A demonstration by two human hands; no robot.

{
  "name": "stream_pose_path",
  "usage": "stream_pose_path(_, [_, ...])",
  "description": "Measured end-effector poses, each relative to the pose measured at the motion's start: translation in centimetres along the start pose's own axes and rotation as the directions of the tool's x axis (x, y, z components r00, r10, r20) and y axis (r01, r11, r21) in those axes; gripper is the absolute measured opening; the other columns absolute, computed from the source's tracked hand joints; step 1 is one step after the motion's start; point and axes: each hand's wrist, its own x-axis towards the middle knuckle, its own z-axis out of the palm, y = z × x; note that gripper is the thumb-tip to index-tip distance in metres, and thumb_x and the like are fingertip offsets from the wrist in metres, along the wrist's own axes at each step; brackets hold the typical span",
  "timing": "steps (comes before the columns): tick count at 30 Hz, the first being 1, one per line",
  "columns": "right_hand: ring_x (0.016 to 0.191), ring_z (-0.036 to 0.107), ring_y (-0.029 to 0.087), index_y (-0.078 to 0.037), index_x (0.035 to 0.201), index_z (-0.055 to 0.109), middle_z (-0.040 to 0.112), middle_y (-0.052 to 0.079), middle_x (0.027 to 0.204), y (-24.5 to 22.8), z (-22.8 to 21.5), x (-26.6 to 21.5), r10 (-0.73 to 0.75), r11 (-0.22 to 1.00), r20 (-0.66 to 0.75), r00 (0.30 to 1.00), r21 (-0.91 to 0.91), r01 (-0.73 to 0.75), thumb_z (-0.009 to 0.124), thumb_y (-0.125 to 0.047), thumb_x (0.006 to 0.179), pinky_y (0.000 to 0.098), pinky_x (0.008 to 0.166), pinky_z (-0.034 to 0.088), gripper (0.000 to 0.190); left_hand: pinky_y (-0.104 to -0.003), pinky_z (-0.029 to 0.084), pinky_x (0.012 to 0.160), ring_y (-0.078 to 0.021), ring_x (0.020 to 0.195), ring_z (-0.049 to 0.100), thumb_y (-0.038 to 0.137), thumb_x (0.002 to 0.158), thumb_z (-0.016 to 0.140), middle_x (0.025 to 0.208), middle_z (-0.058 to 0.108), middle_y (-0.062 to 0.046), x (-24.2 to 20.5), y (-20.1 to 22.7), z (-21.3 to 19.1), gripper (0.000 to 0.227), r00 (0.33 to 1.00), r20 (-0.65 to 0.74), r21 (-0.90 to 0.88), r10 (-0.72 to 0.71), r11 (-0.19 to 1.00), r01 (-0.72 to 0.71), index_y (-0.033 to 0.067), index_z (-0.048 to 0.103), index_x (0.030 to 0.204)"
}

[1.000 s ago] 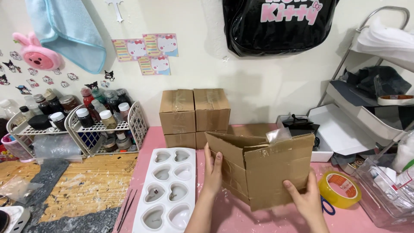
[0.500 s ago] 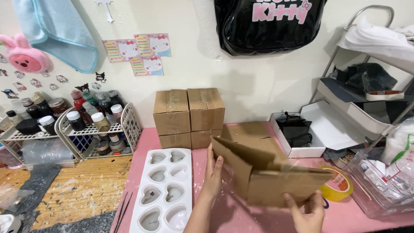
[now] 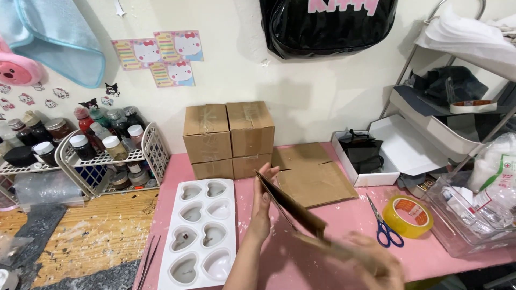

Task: Pack small items into cardboard boxes and seal them with tape.

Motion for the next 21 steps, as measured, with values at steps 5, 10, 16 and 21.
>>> stream_pose_path(5, [0.108, 0.071, 0.025, 0.009, 0.121, 0.066, 0.072, 0.019, 0.116, -0.4, 4.1, -1.0, 0.239, 0.966, -0.484, 0.841, 0.036, -0.254, 0.077, 0.013, 0.074, 0.0370, 0.098, 0.058, 0.049, -0.051, 0.015, 0.132, -0.0353, 0.157, 0.032, 0.084, 0.093, 0.045, 0.161, 0.043, -0.022, -0.1, -0.6, -0.5, 0.106, 1.000, 0.010, -0.055, 0.024, 0.998, -0.023, 0.0074, 0.023, 0.164])
stream_pose_path(10, [0.110, 0.068, 0.024, 0.009, 0.124, 0.063, 0.070, 0.018, 0.117, 0.1, 2.7, -0.9, 0.259, 0.965, -0.472, 0.842, 0.101, -0.240, 0.077, 0.011, 0.075, 0.0362, 0.102, 0.054, 0.051, -0.052, 0.012, 0.132, -0.0353, 0.164, 0.013, 0.081, 0.059, 0.074, 0.175, 0.018, -0.020, -0.8, -0.7, 0.0, 0.155, 0.994, 0.094, 0.202, 0.056, 0.977, -0.074, 0.0117, -0.011, 0.168])
stream_pose_path(16, [0.129, 0.065, 0.026, 0.003, 0.127, 0.065, 0.071, 0.017, 0.131, -2.4, 2.1, 0.7, 0.110, 0.986, -0.238, 0.965, -0.094, -0.135, 0.077, -0.001, 0.079, 0.0418, 0.115, 0.048, 0.050, -0.053, 0.014, 0.137, -0.0382, 0.171, 0.004, 0.051, 0.041, 0.099, 0.182, 0.000, -0.021, -1.4, -1.6, -0.1, 0.183, 0.950, 0.300, 0.237, 0.084, 0.958, -0.159, 0.0132, -0.030, 0.165])
stream_pose_path(21, [0.127, 0.057, 0.034, 0.000, 0.143, 0.046, 0.060, 0.022, 0.139, 4.9, -0.8, -4.7, 0.559, 0.800, 0.094, 0.824, 0.201, -0.566, 0.089, -0.018, 0.069, 0.0492, 0.104, 0.047, 0.087, -0.052, 0.017, 0.137, -0.0382, 0.170, 0.012, 0.050, 0.056, 0.091, 0.181, 0.006, -0.022, -1.8, -2.2, -0.7, 0.161, 0.956, 0.294, 0.199, 0.016, 0.977, -0.077, 0.0112, -0.016, 0.170])
